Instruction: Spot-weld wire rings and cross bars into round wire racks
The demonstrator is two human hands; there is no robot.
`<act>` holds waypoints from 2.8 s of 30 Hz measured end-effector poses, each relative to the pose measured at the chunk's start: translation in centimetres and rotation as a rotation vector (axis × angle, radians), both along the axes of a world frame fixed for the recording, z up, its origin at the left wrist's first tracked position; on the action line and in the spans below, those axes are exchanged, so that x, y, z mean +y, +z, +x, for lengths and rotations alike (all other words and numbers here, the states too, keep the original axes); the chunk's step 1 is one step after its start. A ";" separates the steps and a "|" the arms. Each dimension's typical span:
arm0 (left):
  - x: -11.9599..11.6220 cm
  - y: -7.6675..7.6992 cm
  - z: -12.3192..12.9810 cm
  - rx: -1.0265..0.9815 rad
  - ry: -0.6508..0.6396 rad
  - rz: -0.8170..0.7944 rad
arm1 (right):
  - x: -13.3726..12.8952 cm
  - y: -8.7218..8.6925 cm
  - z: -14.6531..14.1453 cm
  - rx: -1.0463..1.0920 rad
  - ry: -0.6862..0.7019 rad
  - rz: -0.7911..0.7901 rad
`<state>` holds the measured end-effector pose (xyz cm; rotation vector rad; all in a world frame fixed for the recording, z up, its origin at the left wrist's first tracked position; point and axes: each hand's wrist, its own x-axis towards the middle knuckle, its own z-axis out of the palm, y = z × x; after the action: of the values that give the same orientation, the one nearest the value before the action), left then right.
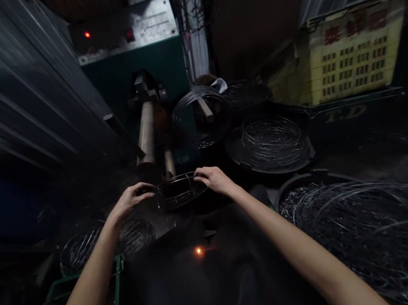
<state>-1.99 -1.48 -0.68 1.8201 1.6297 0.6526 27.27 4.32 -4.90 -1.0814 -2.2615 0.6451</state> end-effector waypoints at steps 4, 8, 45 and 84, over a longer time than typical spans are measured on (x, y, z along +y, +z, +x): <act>-1.7 0.5 0.9 0.112 0.088 0.251 | -1.5 1.4 -1.8 -0.124 -0.031 0.110; -2.0 1.0 3.9 0.329 -0.031 0.276 | -3.0 2.0 -4.0 -0.264 -0.029 0.167; -1.7 1.3 2.7 0.240 -0.176 0.175 | -1.0 5.8 -2.3 -0.465 0.339 0.275; -0.7 -0.1 3.7 0.152 -0.055 0.136 | -0.8 3.9 -1.9 -0.444 0.169 0.358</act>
<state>1.71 -2.13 -0.80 2.0487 1.6610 0.6275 25.38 3.55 -1.04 -0.9263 -2.7316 0.0462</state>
